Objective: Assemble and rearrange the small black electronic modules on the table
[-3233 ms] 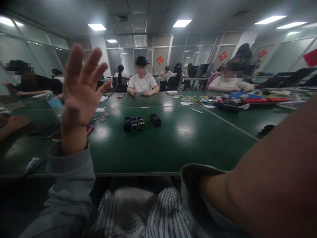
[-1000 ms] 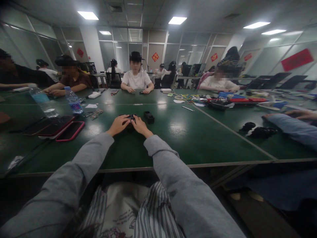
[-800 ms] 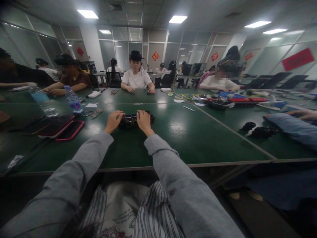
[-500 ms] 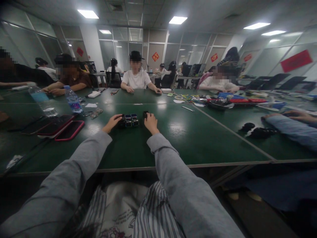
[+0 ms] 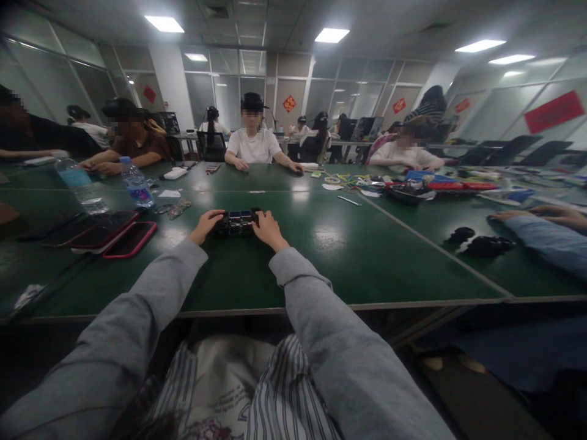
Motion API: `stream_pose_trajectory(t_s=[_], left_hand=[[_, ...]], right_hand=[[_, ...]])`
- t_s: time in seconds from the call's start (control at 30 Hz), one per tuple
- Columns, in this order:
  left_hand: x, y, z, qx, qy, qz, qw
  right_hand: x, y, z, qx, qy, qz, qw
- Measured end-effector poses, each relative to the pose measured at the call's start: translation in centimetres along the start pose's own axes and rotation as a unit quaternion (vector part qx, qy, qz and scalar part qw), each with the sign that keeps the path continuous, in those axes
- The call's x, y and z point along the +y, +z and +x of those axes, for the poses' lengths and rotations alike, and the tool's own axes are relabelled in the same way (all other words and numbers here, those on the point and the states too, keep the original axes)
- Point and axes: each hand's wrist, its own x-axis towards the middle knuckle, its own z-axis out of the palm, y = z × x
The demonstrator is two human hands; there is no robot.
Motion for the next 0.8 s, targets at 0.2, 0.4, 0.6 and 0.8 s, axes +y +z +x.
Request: stream_pose_trajectory(t_s=[0.2,0.4,0.6,0.8], left_hand=[[-0.1,-0.5,0.2,0.039,0.002,-0.023,0.999],[-0.3,-0.7,0.5,0.059,0.004,-0.039,0.997],[-0.4,-0.7,0.5,0.029,0.016,-0.039,0.999],[0.2,-0.7,0.0,-0.007,0.017,-0.021,1.000]], right_hand=[[-0.7,-0.6,-0.3,-0.015,-0.033,0.015,0.999],[-0.7,-0.1,0.5,0.023,-0.003,0.076,0.997],[-0.8,0.7,0.7,0.098,-0.058,0.117,0.987],[-1.6,0.8,0.1,0.014,-0.128,0.105,0.986]])
